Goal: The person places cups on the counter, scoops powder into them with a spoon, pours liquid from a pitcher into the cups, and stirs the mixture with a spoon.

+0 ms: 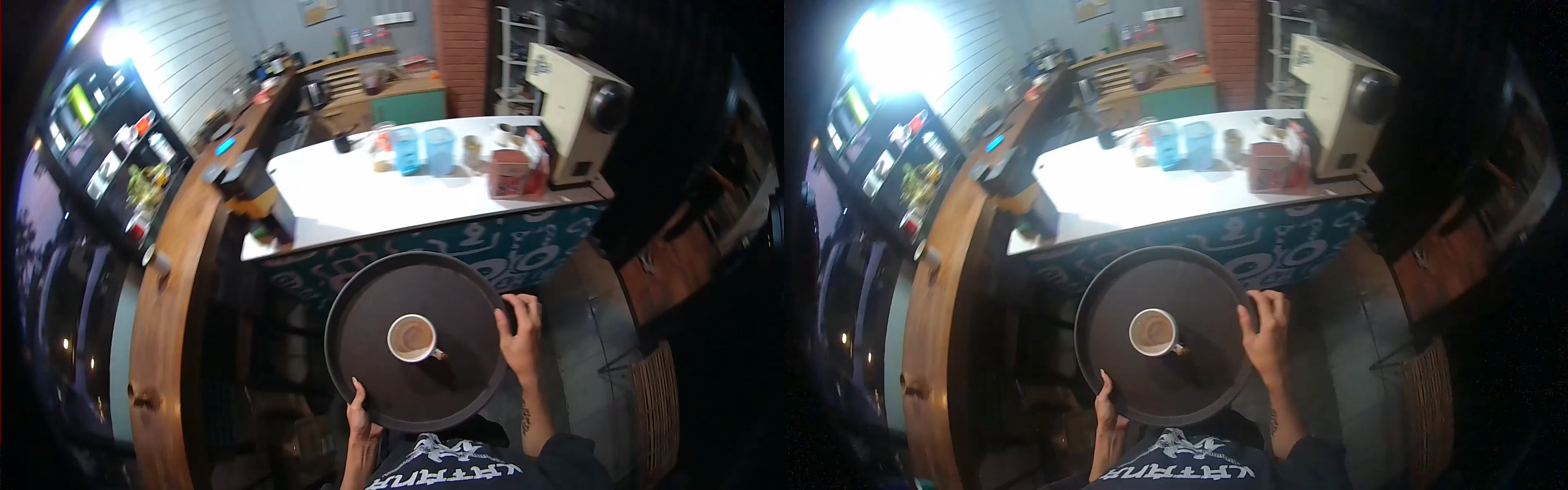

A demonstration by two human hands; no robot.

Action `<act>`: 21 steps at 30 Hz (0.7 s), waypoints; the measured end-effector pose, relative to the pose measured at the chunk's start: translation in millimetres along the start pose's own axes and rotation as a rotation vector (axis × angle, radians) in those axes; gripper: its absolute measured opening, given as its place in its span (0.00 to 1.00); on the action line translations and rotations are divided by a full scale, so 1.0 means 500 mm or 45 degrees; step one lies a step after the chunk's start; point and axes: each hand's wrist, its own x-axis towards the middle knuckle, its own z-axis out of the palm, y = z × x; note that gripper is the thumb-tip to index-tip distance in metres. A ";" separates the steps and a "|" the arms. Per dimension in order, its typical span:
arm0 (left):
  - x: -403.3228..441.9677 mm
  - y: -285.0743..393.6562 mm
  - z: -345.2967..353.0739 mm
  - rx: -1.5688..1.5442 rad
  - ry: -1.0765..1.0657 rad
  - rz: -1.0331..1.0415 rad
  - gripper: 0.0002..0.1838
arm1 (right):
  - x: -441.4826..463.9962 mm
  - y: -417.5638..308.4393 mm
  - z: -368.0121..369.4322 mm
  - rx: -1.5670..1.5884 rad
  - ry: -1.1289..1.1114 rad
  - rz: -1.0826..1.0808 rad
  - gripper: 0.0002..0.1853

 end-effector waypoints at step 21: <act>0.398 -0.544 0.914 1.122 -0.388 -0.683 0.30 | 0.156 0.764 -0.466 0.344 0.975 1.391 0.31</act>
